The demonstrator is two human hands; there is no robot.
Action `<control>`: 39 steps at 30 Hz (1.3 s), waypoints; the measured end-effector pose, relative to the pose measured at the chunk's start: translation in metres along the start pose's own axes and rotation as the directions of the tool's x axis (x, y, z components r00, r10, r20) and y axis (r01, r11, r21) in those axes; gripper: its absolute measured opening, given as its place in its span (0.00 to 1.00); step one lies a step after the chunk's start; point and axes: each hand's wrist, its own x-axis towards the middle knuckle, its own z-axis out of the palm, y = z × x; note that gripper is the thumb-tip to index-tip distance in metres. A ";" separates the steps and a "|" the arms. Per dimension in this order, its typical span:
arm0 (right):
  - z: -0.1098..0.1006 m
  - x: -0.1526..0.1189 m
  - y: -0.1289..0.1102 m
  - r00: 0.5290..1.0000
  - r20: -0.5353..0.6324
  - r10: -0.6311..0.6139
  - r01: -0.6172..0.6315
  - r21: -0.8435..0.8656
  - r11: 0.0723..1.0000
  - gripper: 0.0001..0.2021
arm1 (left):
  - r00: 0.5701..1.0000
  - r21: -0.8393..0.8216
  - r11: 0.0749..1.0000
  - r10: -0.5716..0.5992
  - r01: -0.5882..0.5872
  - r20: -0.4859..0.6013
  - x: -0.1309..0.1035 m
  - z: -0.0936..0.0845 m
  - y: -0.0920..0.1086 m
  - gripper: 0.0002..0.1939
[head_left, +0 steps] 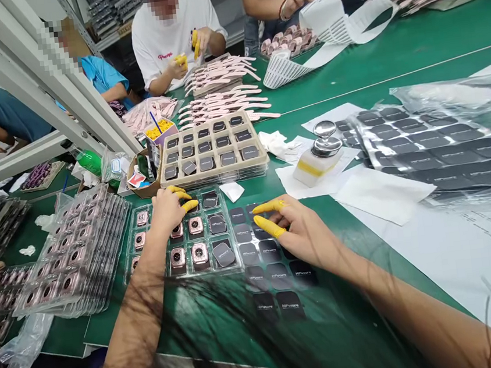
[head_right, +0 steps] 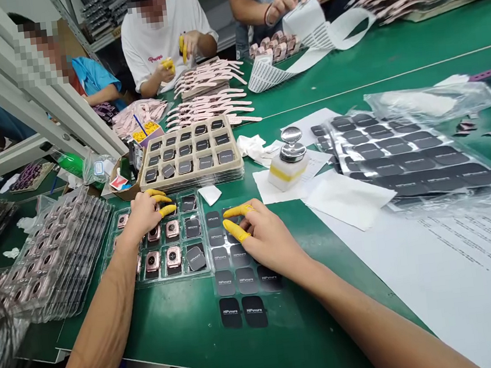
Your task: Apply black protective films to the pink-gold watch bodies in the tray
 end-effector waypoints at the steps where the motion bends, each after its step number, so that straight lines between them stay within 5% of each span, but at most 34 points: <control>1: 0.000 0.000 -0.001 1.000 0.001 -0.004 0.004 0.004 1.000 0.12 | 1.000 0.018 1.000 -0.017 0.017 -0.020 0.001 0.001 0.003 0.17; 8: -0.002 0.000 -0.003 0.998 -0.054 -0.032 0.034 0.042 0.999 0.09 | 0.991 0.086 0.996 -0.011 0.022 -0.132 -0.013 -0.018 0.025 0.19; 12: 0.000 0.000 -0.002 0.997 -0.071 -0.030 0.032 0.033 0.999 0.10 | 0.971 0.039 0.978 0.200 -0.206 0.131 -0.033 -0.038 0.029 0.12; 14: 0.006 0.004 -0.004 0.998 -0.060 -0.016 0.017 0.020 1.000 0.11 | 0.954 0.041 0.973 0.214 -0.227 0.212 -0.039 -0.041 0.028 0.11; 20: 0.042 0.035 -0.027 0.991 0.100 0.087 -0.075 -0.116 0.990 0.09 | 0.934 0.027 0.964 0.250 -0.265 0.255 -0.038 -0.039 0.029 0.08; 23: 0.046 0.048 -0.044 0.994 0.069 0.088 -0.079 -0.125 0.989 0.09 | 0.915 -0.003 0.950 0.302 -0.313 0.268 -0.036 -0.043 0.030 0.09; 27: 0.019 0.037 -0.056 0.997 -0.003 0.082 -0.082 -0.070 0.994 0.07 | 0.905 -0.031 0.940 0.336 -0.340 0.262 -0.033 -0.046 0.030 0.12; 31: -0.026 -0.010 -0.032 0.954 -0.276 0.121 -0.097 0.098 0.990 0.13 | 0.934 -0.052 0.963 0.270 -0.265 0.236 -0.030 -0.043 0.025 0.11; 34: -0.051 -0.039 -0.003 0.893 -0.378 0.243 -0.290 -0.071 0.954 0.15 | 0.943 -0.100 0.963 0.267 -0.251 0.197 -0.027 -0.041 0.021 0.09; 36: -0.062 -0.043 0.005 0.870 -0.422 0.254 -0.349 -0.165 0.923 0.16 | 0.964 -0.245 0.942 0.256 -0.231 0.072 -0.027 -0.039 0.024 0.10; 38: -0.066 -0.033 0.002 0.845 -0.497 0.195 -0.317 -0.174 0.932 0.15 | 0.981 -0.568 0.800 0.175 -0.193 -0.087 -0.030 -0.034 0.038 0.14; 39: -0.065 -0.026 -0.003 0.844 -0.515 0.151 -0.262 -0.150 0.953 0.15 | 0.987 -0.744 0.648 0.113 -0.163 -0.118 -0.033 -0.030 0.048 0.19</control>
